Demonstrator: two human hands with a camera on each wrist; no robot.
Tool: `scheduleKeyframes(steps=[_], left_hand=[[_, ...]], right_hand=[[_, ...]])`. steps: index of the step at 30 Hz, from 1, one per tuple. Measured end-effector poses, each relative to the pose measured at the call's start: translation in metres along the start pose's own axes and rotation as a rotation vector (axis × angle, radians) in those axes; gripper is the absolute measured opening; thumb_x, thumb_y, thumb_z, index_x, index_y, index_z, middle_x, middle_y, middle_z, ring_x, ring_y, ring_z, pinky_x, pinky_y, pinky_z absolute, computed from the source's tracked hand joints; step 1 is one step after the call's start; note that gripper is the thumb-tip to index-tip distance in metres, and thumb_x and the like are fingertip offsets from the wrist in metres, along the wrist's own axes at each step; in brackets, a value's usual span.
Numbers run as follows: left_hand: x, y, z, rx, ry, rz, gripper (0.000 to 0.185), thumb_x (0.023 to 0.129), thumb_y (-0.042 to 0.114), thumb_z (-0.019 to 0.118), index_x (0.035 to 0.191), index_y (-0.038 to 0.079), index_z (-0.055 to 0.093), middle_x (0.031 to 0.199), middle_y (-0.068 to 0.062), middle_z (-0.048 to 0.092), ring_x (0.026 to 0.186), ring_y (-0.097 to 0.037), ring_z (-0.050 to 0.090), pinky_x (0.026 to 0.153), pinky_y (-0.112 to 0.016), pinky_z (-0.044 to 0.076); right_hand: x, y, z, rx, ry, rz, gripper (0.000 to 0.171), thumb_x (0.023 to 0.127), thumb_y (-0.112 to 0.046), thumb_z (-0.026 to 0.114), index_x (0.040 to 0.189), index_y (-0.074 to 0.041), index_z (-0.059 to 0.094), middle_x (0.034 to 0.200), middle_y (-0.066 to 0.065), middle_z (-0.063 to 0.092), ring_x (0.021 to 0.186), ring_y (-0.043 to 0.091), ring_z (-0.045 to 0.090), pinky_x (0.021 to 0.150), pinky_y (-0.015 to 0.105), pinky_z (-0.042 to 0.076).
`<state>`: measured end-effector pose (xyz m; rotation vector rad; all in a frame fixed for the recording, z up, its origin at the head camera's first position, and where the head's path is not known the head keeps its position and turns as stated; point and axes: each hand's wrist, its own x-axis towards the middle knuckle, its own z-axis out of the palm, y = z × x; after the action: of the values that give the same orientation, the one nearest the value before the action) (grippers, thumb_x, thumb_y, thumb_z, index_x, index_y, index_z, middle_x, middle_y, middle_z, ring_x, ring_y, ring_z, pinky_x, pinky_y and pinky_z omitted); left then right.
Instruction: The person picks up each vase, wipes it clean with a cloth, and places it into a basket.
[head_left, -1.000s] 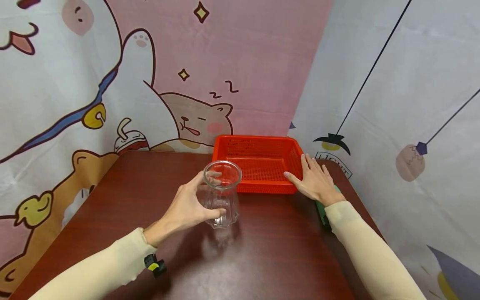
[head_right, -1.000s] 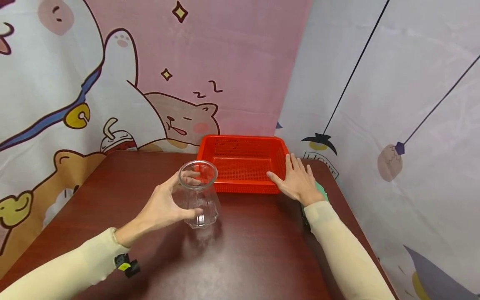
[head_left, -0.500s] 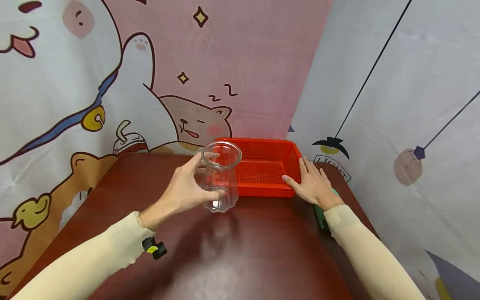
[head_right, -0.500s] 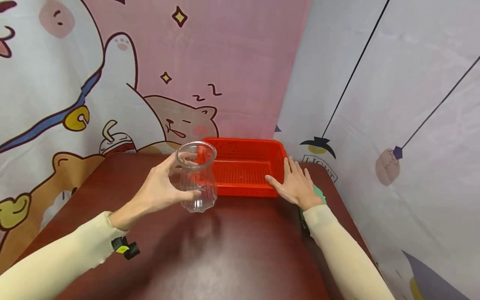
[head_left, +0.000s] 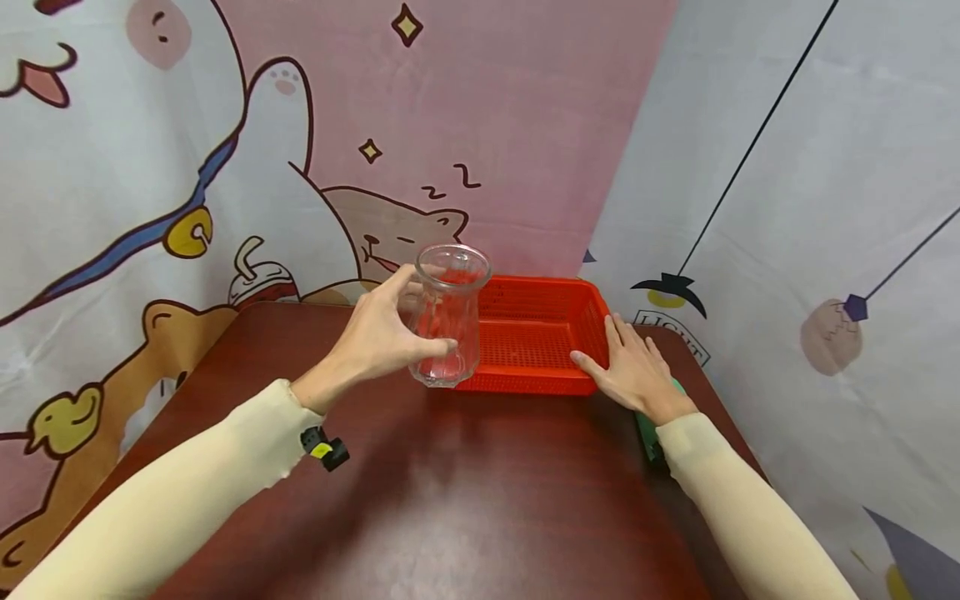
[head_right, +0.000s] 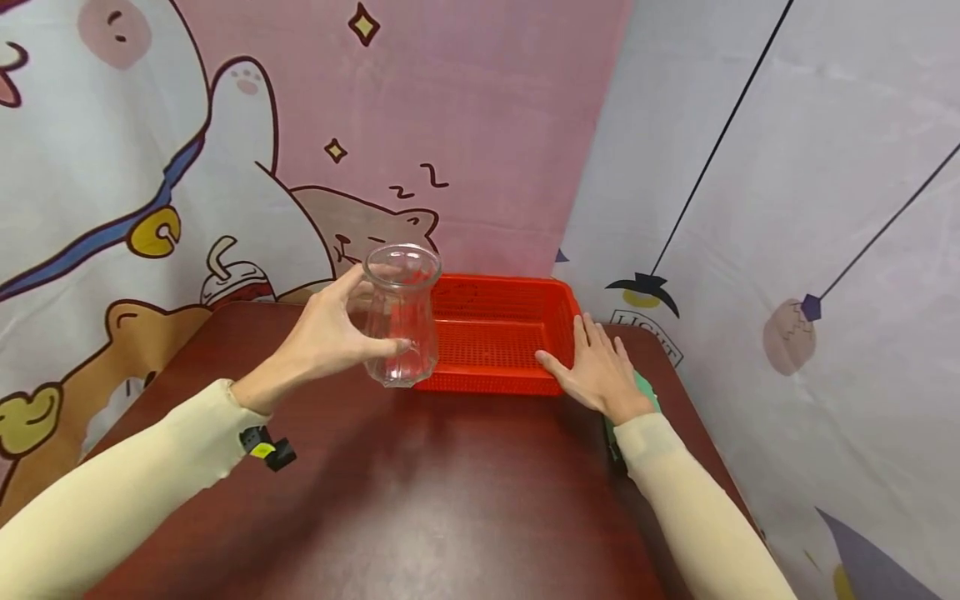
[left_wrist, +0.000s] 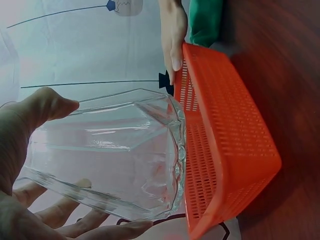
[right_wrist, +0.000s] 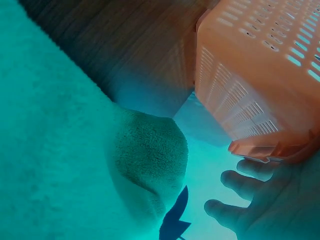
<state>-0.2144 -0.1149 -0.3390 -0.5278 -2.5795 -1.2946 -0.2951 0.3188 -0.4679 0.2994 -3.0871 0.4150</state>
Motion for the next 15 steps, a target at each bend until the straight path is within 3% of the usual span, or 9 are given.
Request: scheduleKeyframes(steps=[8,15], left_hand=[[0.028,0.001,0.005,0.025,-0.001,-0.004,0.080,0.084,0.032,0.102,0.153,0.027,0.062,0.149,-0.009,0.077,0.140,-0.036,0.074,0.112,-0.067,0.064],[0.051,0.001,0.008,0.041,-0.011,-0.021,0.083,0.084,0.032,0.101,0.157,0.024,0.061,0.151,-0.008,0.076,0.145,-0.035,0.070,0.114,-0.068,0.062]], right_hand=[[0.001,0.002,0.001,0.007,0.009,0.000,0.122,0.107,-0.093,0.036,0.188,-0.007,0.004,0.197,0.023,0.006,0.180,0.053,0.015,0.144,0.078,0.004],[0.003,0.004,0.001,0.003,0.009,0.001,0.121,0.107,-0.093,0.037,0.188,-0.008,0.005,0.197,0.023,0.008,0.180,0.053,0.016,0.145,0.078,0.005]])
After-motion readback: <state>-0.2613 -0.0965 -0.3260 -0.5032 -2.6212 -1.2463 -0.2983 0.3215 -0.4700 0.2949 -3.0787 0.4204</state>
